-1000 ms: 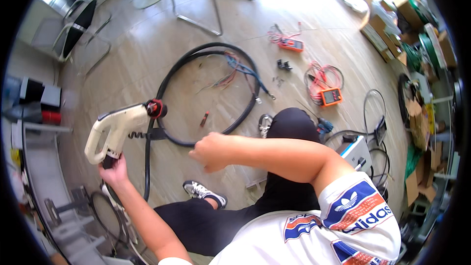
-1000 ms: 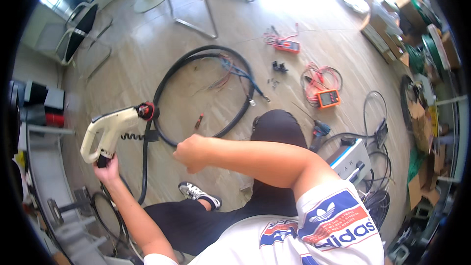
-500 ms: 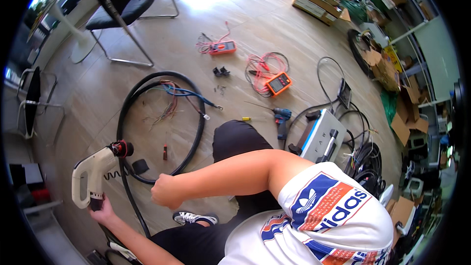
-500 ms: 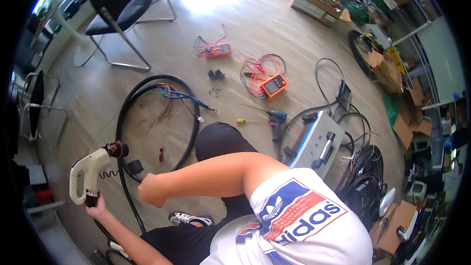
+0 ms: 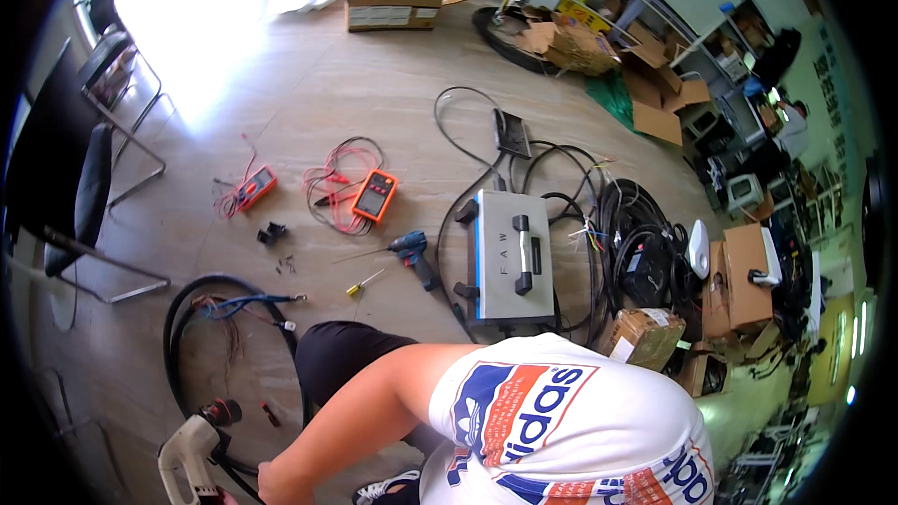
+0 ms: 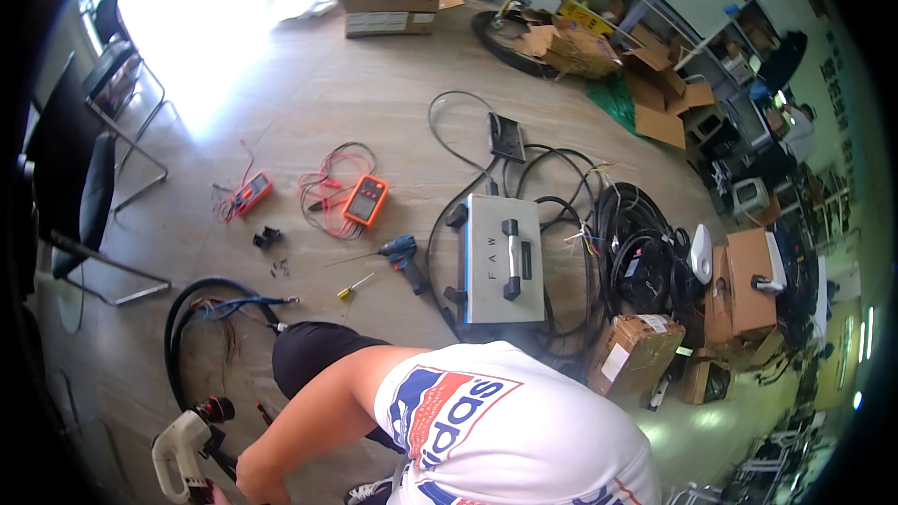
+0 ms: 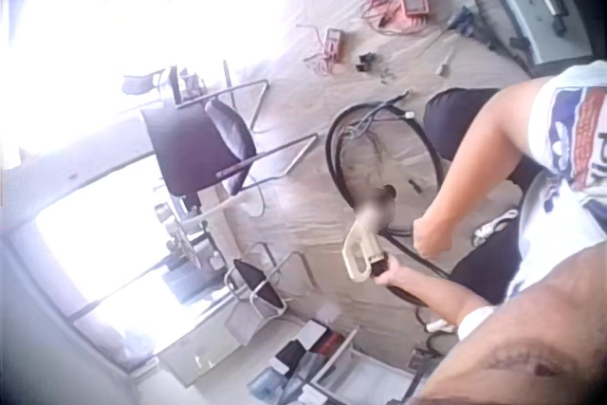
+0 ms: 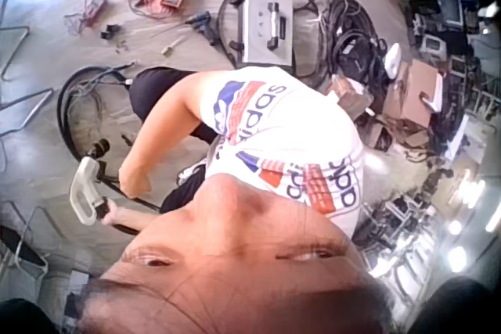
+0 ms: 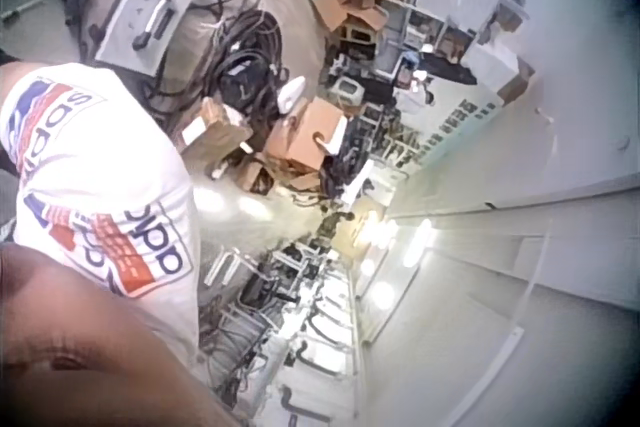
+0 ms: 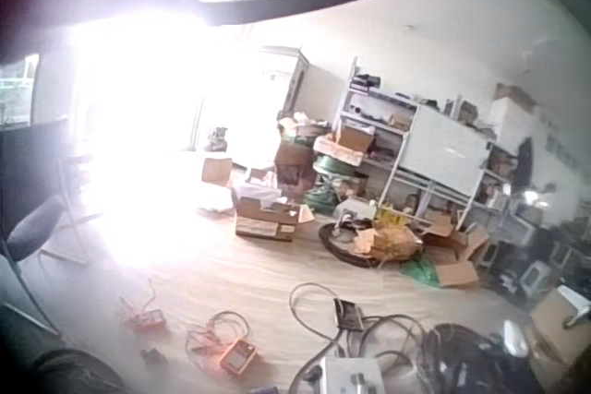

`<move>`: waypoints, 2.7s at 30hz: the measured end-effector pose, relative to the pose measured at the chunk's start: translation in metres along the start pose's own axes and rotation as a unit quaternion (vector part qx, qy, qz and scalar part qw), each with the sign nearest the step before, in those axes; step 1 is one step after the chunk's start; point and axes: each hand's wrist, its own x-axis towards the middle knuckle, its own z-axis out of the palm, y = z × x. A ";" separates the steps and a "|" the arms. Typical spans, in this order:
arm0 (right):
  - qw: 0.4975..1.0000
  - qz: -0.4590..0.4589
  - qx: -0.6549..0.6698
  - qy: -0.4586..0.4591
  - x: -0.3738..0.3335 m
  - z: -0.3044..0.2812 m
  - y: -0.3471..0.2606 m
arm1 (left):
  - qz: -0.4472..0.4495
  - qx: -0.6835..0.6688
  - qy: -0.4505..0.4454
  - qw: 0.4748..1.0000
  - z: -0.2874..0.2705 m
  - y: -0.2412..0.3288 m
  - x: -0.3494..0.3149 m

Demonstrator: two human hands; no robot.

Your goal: The person pulls apart the plastic casing of an electric vehicle charging plug by hand. They reveal the internal wiring and rotate the connector head to inspect the pins.

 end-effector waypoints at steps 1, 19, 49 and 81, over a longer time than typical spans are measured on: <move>1.000 -0.017 0.000 0.007 -0.006 -0.009 -0.002 | -0.010 0.013 -0.006 1.000 0.017 -0.015 -0.008; 0.991 0.082 0.085 0.060 -0.040 -0.031 0.050 | -0.049 0.071 -0.021 0.996 0.105 -0.102 -0.020; 0.874 0.217 0.168 0.401 0.003 -0.076 0.080 | 0.090 -0.141 -0.020 0.986 0.044 0.126 -0.176; 0.906 -0.071 0.292 0.299 0.071 -0.081 -0.084 | 0.343 -0.192 0.135 0.910 -0.082 0.270 -0.253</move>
